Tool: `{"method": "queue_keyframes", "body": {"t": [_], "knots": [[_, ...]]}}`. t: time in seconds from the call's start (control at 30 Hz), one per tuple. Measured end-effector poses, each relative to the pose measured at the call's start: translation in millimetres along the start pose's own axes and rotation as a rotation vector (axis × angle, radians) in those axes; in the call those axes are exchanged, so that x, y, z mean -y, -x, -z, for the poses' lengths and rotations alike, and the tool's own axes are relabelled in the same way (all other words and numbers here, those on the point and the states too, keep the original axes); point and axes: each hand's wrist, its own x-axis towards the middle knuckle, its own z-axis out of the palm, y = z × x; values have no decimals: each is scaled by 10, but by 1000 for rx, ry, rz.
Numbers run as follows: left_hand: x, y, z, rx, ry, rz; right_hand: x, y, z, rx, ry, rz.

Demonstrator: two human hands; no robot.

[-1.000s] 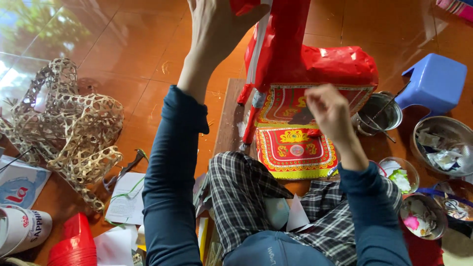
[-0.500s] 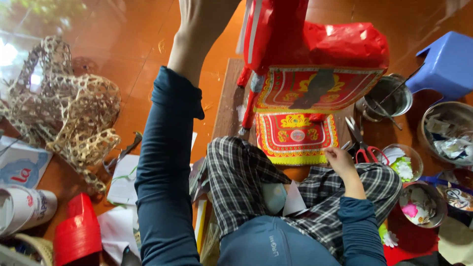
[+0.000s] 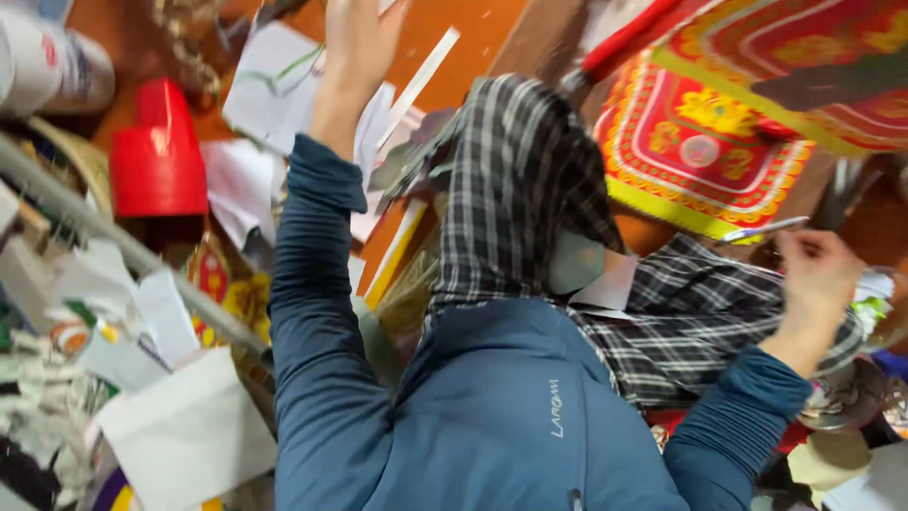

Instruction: Decorating a large red paper horse with paper flowers and patterned paper sheets

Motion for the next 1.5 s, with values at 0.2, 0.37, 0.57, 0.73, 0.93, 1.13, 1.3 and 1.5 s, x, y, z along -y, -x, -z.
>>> {"method": "queue_keyframes", "body": {"t": [0.2,0.37,0.57,0.73,0.93,1.13,1.3,1.5], "knots": [[681,2185,272,76,-218,612,-262,-15,-156,86,-262,-126],[-4,2948,112,452,-191,990,-468,1,-280,157,-290,-280],[-425,3569,-346,714,-252,901,-641,27,-330,175,-286,-138],[-361,3409,-261,660,-67,889,-106,36,-239,136,-266,-101],[-1336,1803,32,569,413,761,1774,153,-123,459,-601,-394],[-2272,1287,-1052,419,139,127,2839,356,-639,656,-904,-117],[-2939,1238,-1550,519,201,-83,2310,503,-1344,224,-1143,-260],[-3080,986,-1636,653,705,-51,2406,436,-847,-94,-1501,-484]]}}
